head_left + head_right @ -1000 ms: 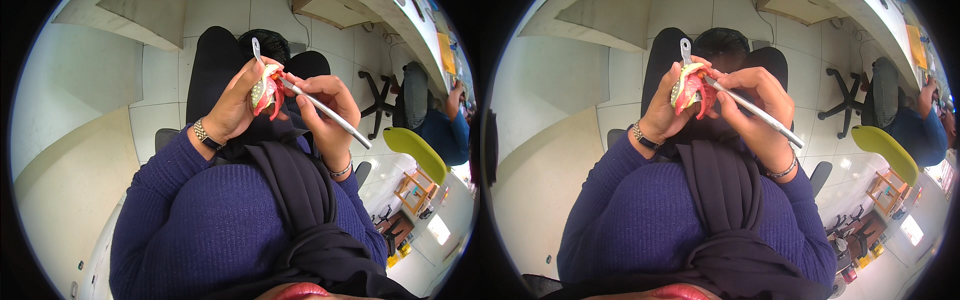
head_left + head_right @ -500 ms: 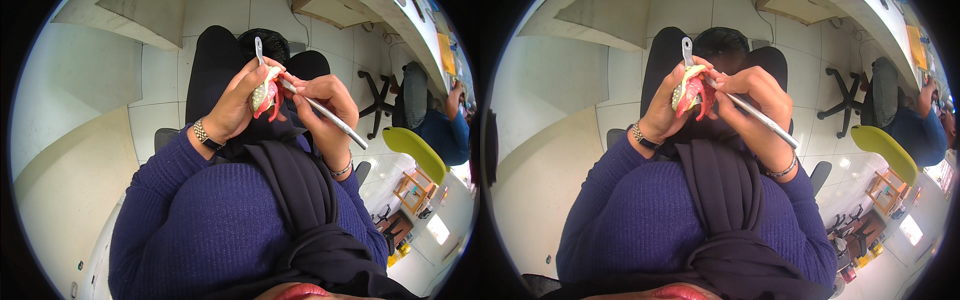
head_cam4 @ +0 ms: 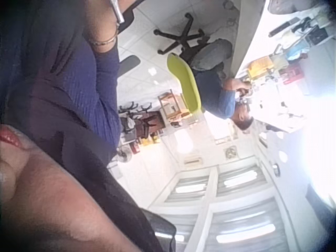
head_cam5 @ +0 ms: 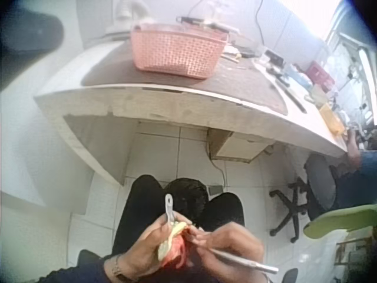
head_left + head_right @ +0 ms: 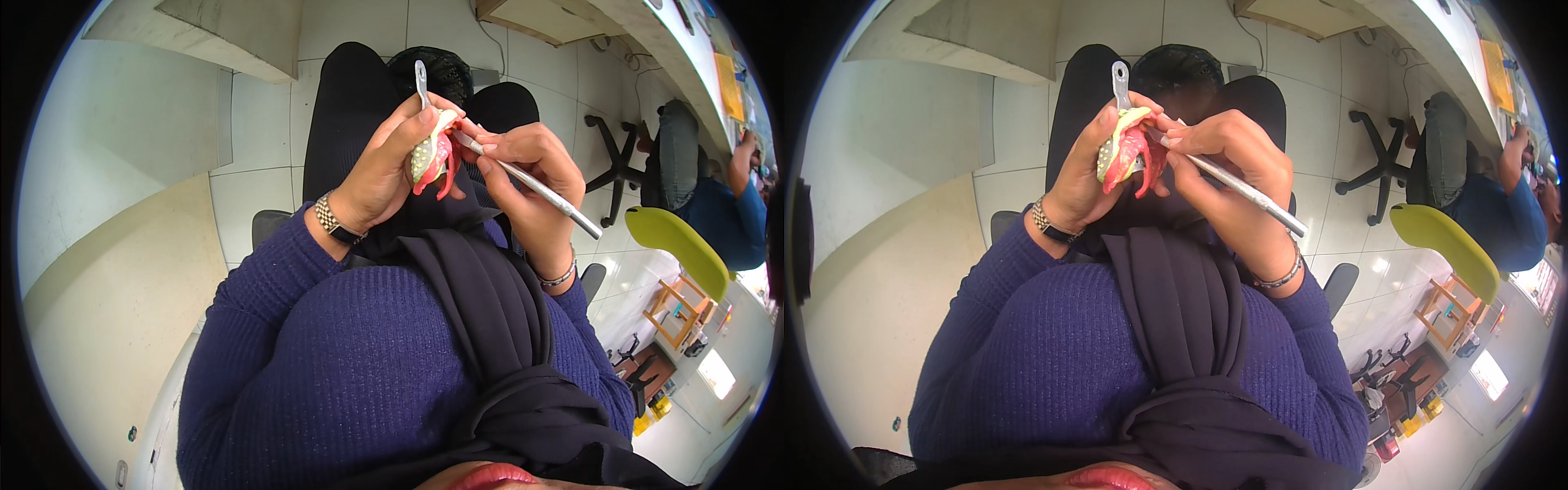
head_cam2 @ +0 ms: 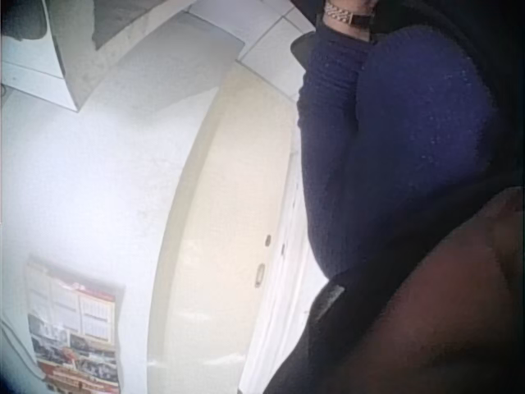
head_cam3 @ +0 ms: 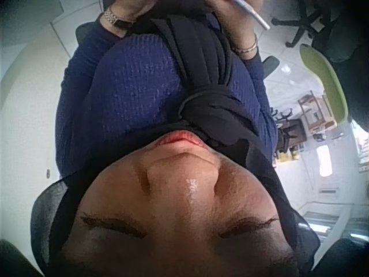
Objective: The person holds a dental impression model and uses a metal sculpting tool to carve and scrape excess material from the mold by hand.
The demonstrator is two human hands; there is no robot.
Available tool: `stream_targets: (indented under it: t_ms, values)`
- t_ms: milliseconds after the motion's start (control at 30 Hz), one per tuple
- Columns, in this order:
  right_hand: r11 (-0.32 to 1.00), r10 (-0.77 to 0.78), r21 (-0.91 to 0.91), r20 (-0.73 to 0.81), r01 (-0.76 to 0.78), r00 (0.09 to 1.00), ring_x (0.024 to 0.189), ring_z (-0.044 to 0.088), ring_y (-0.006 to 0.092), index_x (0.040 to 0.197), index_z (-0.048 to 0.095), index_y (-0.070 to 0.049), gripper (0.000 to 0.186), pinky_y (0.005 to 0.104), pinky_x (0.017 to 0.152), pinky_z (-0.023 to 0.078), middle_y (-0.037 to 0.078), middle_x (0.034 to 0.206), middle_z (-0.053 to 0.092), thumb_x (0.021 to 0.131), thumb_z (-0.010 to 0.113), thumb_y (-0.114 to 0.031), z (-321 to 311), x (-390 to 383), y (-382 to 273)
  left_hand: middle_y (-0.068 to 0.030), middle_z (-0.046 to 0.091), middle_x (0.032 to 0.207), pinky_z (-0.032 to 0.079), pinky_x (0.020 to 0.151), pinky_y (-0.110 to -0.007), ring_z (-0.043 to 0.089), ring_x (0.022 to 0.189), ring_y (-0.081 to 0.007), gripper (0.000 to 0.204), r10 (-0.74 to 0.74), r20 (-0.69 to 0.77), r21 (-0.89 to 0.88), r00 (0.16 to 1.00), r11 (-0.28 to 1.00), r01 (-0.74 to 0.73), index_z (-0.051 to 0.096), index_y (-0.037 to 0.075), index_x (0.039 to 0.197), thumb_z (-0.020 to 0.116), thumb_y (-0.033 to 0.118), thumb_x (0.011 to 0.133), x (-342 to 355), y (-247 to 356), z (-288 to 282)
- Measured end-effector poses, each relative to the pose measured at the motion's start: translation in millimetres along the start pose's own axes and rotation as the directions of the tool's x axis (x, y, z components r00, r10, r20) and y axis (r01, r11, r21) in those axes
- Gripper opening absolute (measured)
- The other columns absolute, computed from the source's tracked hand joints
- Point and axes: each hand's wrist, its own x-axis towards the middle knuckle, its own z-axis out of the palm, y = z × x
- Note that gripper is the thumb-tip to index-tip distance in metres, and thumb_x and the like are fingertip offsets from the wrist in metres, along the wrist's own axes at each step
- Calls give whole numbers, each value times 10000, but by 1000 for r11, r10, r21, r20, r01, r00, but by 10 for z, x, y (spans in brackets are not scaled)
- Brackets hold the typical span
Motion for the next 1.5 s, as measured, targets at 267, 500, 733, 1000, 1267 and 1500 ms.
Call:
stream_targets:
  t_ms: [267,500,733,1000,1267,1500]
  values:
    - [999,-36,-21,31,36,999,802,661,181,758,620,16,134,271,717,540,81,794,630,687,676,115,0,-10,19,-133,579,1044,579,611,-345,641,851,-217,501,7,10,6,1000,1000,-7,464,56,1138,396,509,936,9,-30,-43]
    - [1000,9,8,48,-9,999,792,661,172,759,618,20,122,264,700,540,81,796,627,696,679,106,-2,-12,12,-135,578,1050,587,631,-353,638,868,-219,505,10,-3,7,1000,1000,-10,469,57,1134,389,515,936,0,-3,-12]
    - [999,34,39,9,-34,999,832,655,174,784,625,19,131,266,709,542,82,807,628,702,676,106,2,-27,-9,-131,576,1061,588,642,-355,634,890,-215,524,1,25,-1,1000,1000,-1,466,60,1154,365,527,938,1,-2,-29]
    - [1000,-13,-25,50,14,999,833,655,181,779,621,17,127,281,749,551,92,826,631,710,676,108,13,-27,-37,-133,574,1065,585,649,-366,630,898,-220,524,1,32,-22,999,1000,-1,471,58,1154,360,523,939,-1,-15,-50]
    - [999,-32,13,-18,33,999,815,661,195,830,624,4,167,296,772,554,103,856,636,710,683,104,-4,-34,-48,-150,593,1066,584,700,-414,626,935,-236,492,-41,74,-273,996,960,60,499,55,1149,393,489,942,-17,8,-28]
    - [983,-181,-37,6,181,983,885,668,227,835,627,-11,196,352,841,546,105,893,653,682,702,86,30,-45,124,-153,607,1064,564,789,-490,650,904,-250,555,-107,74,-417,992,900,128,503,15,1194,372,496,950,-14,-22,-71]
